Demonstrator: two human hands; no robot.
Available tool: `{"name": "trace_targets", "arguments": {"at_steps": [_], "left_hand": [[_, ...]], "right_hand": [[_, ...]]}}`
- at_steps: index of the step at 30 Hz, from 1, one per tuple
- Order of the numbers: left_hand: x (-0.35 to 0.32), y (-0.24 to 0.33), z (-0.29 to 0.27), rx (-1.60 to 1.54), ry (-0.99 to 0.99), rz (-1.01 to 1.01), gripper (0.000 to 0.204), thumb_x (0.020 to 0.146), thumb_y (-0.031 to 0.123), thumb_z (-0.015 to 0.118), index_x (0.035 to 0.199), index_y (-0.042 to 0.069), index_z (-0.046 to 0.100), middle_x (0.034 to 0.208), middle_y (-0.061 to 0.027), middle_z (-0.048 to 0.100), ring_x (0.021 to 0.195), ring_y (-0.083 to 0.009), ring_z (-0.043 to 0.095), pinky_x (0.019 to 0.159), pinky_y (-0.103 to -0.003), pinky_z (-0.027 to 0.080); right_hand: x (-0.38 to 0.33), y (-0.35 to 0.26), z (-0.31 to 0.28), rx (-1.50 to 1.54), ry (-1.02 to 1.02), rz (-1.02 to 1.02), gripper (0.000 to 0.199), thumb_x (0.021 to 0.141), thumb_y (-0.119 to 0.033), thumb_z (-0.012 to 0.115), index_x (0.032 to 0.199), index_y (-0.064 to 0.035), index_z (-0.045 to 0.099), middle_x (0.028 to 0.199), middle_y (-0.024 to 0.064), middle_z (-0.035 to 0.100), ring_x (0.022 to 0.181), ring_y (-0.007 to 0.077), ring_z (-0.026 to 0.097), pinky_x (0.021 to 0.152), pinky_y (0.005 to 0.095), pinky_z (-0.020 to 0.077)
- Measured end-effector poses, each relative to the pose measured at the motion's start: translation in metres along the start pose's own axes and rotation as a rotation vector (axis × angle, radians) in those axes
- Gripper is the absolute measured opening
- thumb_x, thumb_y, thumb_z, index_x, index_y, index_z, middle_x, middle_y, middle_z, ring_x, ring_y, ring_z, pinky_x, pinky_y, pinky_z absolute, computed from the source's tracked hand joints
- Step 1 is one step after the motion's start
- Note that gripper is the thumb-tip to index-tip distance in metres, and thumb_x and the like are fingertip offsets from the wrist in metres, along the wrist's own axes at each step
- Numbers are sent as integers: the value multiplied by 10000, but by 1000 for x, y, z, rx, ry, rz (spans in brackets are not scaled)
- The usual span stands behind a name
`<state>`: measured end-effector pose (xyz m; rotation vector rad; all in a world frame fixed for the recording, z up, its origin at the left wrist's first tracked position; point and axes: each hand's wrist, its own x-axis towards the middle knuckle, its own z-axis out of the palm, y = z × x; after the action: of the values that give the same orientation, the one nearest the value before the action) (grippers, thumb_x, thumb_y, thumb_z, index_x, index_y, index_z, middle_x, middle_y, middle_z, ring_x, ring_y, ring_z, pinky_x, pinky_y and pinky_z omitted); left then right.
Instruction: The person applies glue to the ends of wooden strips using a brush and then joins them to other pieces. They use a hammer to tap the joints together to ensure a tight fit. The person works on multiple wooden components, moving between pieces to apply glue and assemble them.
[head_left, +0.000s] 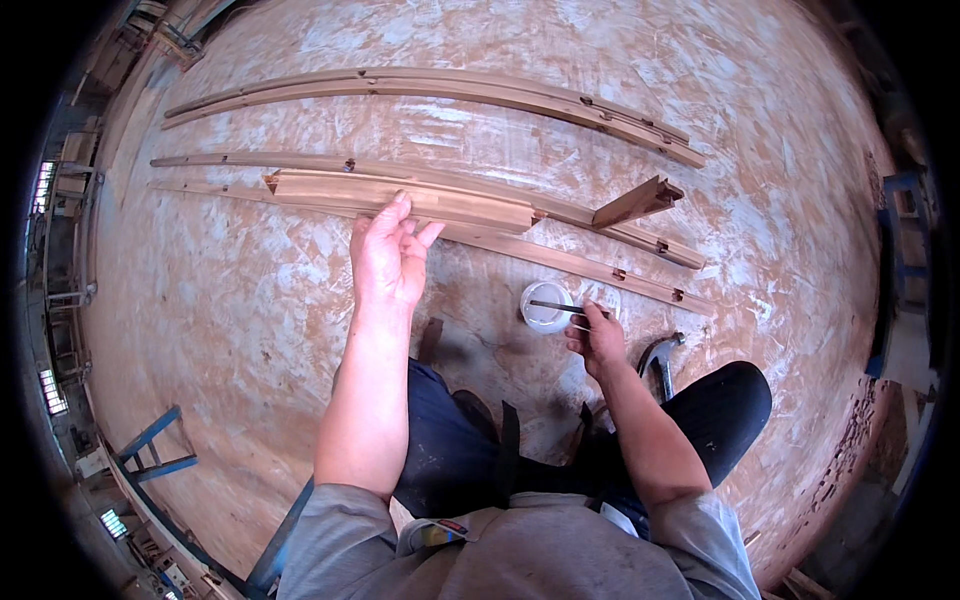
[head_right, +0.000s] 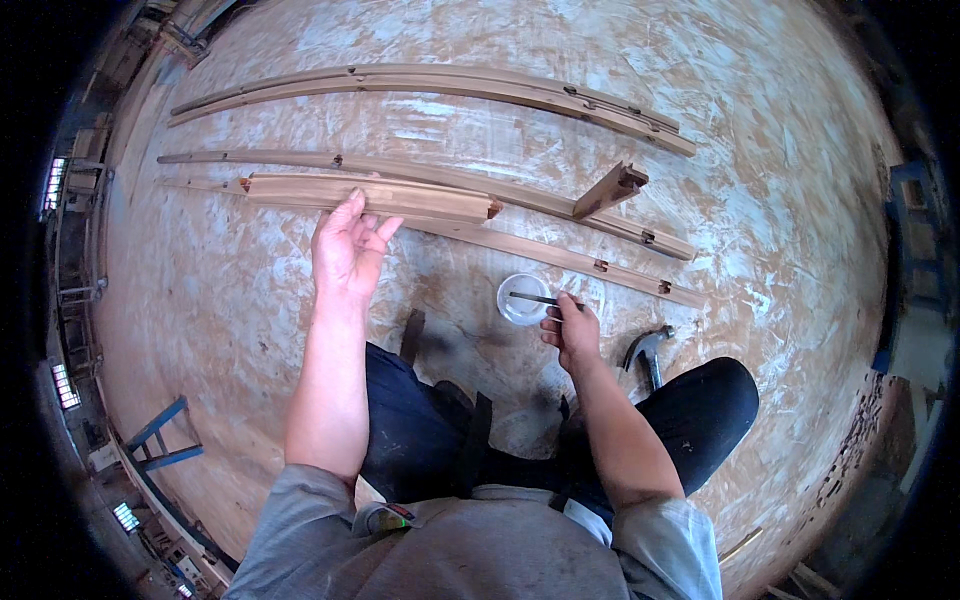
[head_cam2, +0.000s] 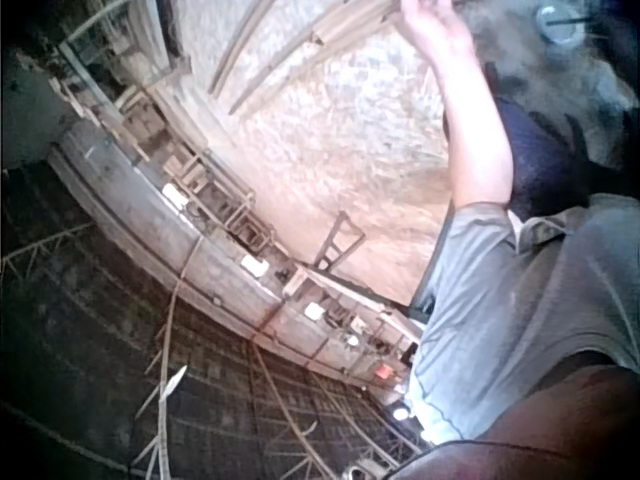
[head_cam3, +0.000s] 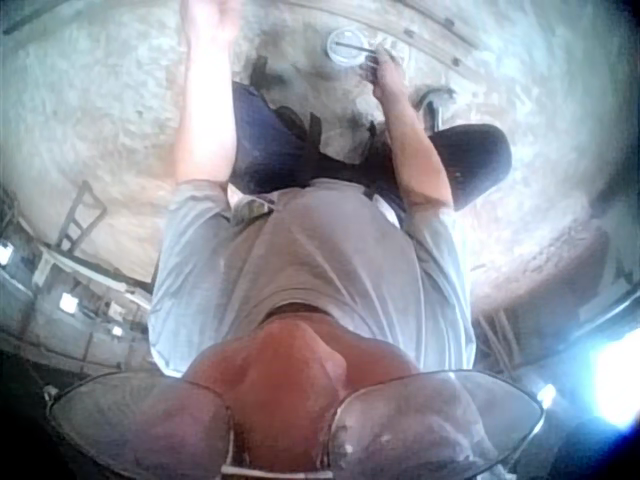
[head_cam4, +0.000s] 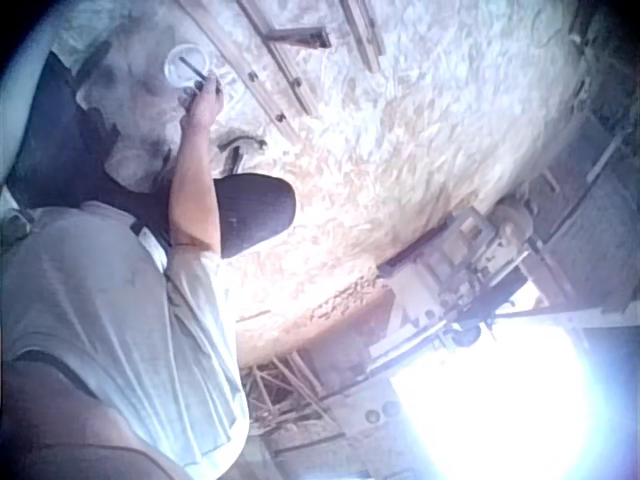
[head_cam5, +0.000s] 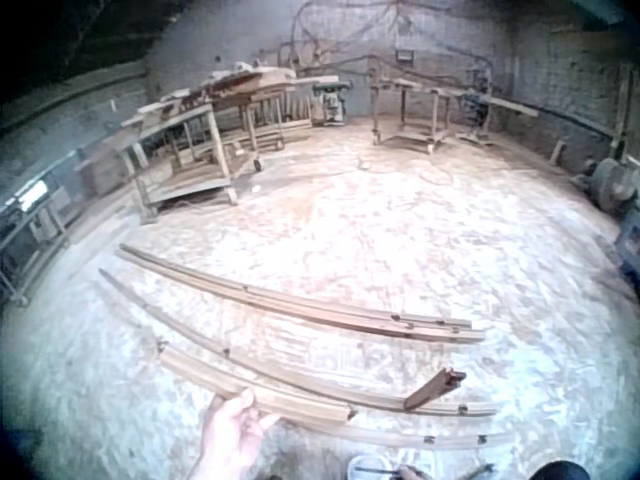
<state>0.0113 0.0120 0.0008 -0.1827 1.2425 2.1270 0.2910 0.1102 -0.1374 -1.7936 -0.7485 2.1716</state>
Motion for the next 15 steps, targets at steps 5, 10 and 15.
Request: {"name": "trace_targets", "arguments": {"at_steps": [5,10,15], "left_hand": [[7,-3,-7,-104,-108,-44,358,858,78,550,1208,10,524,1295,-136,544,1238,-290,489,1034,-565,376],[7,-2,1,-220,-213,-115,385,842,63,556,1224,33,516,1321,-150,516,1282,-337,449,1041,-561,378],[1,0,10,-148,-257,-58,437,852,31,571,1276,56,472,1306,-161,522,1260,-352,472,1028,-526,414]], "right_hand": [[5,-4,-12,137,6,23,275,935,-297,574,1092,-83,500,838,59,583,610,190,625,451,307,513],[8,-3,-17,136,53,79,316,936,-314,576,1098,-54,496,852,77,599,600,190,614,445,315,499],[-22,-14,-17,14,66,138,325,942,-309,568,1094,-28,508,819,74,607,588,161,589,444,296,478]]}}
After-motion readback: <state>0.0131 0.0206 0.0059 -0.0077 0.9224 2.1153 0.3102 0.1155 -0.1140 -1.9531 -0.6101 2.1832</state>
